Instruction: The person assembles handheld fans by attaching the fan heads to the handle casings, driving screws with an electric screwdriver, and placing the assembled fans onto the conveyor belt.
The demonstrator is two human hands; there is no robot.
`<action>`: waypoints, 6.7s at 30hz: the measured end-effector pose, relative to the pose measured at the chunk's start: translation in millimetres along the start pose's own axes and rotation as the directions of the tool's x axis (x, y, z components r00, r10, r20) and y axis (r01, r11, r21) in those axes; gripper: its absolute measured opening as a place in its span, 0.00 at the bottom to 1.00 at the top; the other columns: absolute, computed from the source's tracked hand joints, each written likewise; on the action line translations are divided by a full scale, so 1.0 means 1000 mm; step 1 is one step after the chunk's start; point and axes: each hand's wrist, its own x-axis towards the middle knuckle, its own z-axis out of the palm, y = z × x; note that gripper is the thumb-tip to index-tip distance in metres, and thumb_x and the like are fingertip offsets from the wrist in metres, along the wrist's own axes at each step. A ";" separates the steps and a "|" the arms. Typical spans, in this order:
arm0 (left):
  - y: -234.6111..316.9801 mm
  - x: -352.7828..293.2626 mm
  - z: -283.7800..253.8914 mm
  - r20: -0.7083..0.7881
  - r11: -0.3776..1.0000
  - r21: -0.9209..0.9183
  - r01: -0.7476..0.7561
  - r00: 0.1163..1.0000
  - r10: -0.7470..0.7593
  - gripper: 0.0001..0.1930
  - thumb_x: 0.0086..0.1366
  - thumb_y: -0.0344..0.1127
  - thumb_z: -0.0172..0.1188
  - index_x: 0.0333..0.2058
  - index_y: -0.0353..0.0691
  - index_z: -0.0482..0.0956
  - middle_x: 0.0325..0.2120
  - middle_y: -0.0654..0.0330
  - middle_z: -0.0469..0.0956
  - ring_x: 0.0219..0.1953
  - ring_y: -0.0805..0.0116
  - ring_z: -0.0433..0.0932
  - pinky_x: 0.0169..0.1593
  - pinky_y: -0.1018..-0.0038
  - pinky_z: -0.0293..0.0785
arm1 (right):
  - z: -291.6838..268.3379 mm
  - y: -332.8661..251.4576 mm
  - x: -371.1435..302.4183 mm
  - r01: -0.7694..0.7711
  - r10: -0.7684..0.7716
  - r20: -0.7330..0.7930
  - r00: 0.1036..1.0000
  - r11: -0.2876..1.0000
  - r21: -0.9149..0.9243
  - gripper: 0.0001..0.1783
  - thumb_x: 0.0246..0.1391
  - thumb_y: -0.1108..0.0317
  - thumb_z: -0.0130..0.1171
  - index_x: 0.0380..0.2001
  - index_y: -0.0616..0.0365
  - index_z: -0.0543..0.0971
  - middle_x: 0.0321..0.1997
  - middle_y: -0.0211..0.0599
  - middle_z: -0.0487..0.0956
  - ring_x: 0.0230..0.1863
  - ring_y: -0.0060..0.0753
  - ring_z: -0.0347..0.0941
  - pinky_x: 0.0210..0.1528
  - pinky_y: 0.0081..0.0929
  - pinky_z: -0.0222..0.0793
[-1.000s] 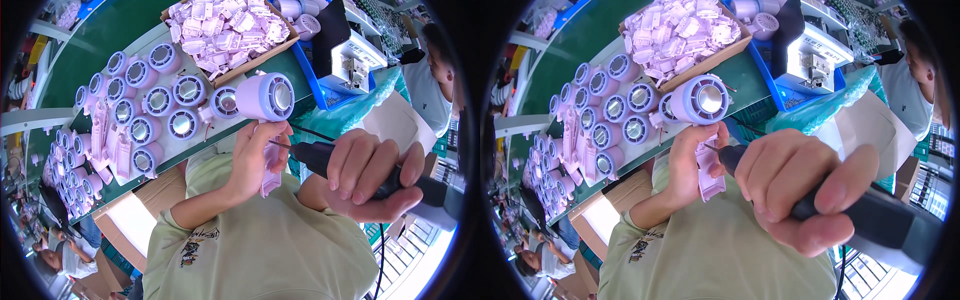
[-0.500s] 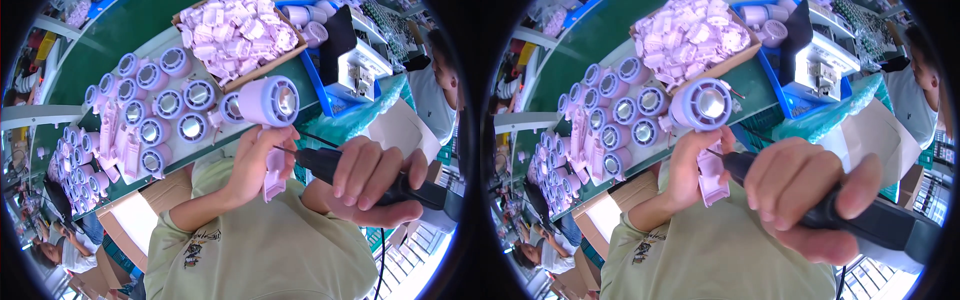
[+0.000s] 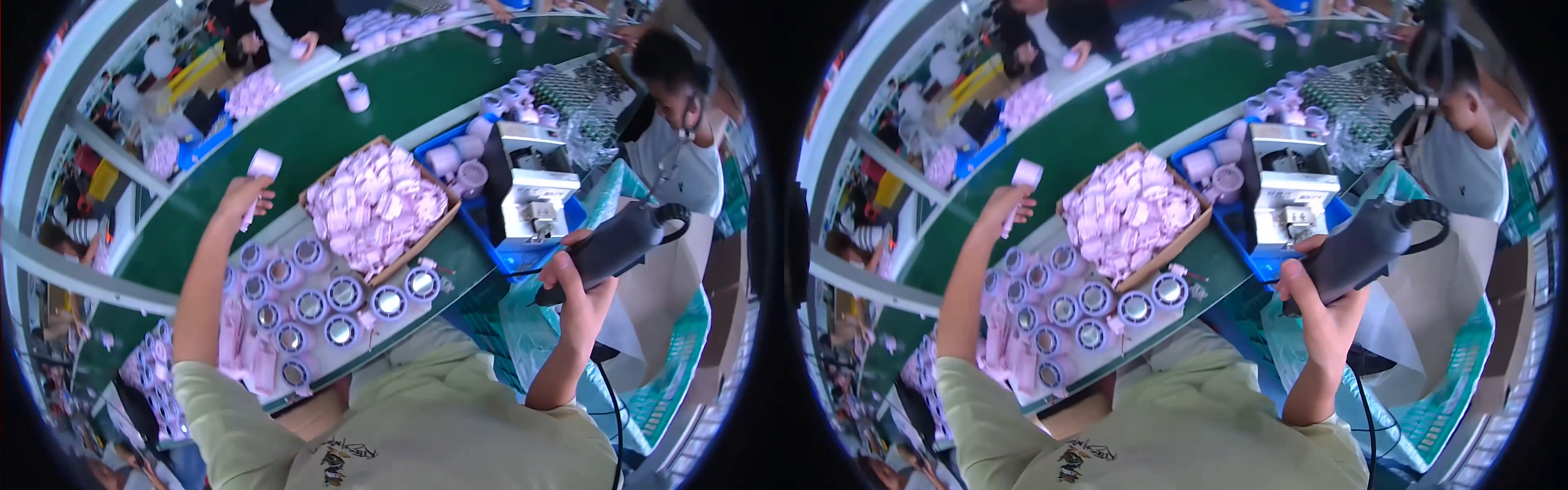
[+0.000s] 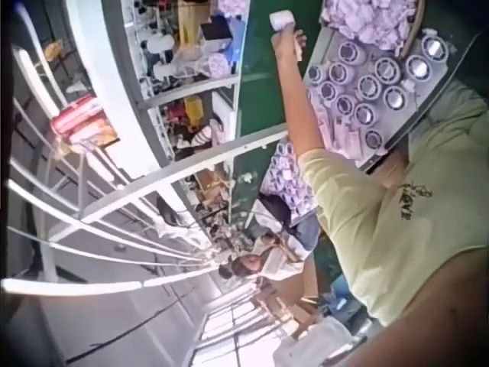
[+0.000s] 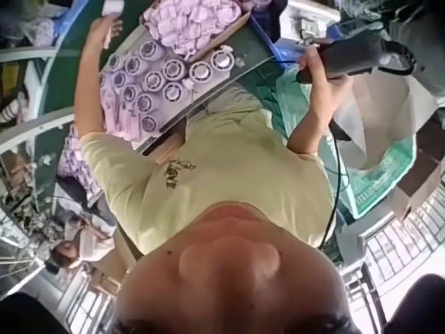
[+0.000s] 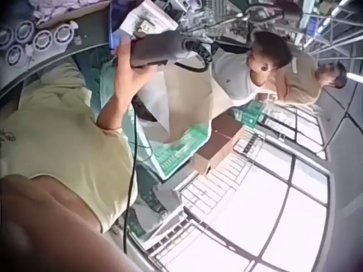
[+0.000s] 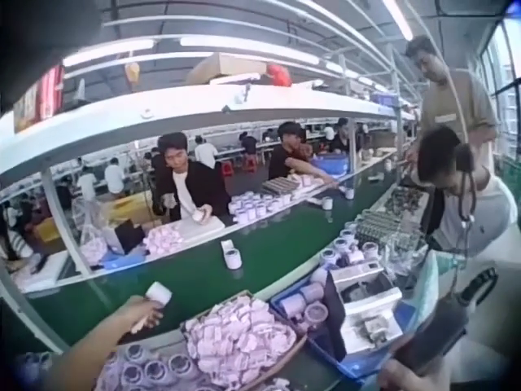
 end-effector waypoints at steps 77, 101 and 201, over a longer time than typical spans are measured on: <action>0.048 -0.187 0.247 0.620 -0.087 0.364 -0.927 0.172 0.765 0.10 0.58 0.38 0.59 0.28 0.35 0.76 0.28 0.55 0.75 0.37 0.58 0.74 0.51 0.64 0.66 | -0.037 -0.009 0.009 0.121 -0.160 -0.351 0.923 0.984 -0.128 0.21 0.53 0.70 0.59 0.49 0.69 0.72 0.21 0.29 0.71 0.23 0.19 0.66 0.34 0.22 0.65; -0.107 -0.328 0.011 -0.459 0.880 0.468 0.080 0.873 0.165 0.11 0.56 0.32 0.65 0.37 0.36 0.78 0.30 0.54 0.78 0.30 0.58 0.77 0.34 0.67 0.73 | 0.103 0.053 0.048 0.154 -0.152 0.231 0.961 0.988 0.011 0.24 0.60 0.69 0.54 0.57 0.67 0.65 0.52 0.43 0.76 0.54 0.34 0.72 0.54 0.24 0.65; -0.046 -0.251 0.175 0.183 0.611 -0.788 -0.081 0.916 0.358 0.30 0.58 0.23 0.37 0.62 0.29 0.55 0.56 0.43 0.67 0.47 0.54 0.76 0.53 0.61 0.72 | 0.130 0.063 0.059 0.700 -0.335 0.722 0.605 0.656 -0.282 0.13 0.48 0.79 0.58 0.39 0.58 0.81 0.35 0.34 0.81 0.39 0.34 0.76 0.42 0.29 0.73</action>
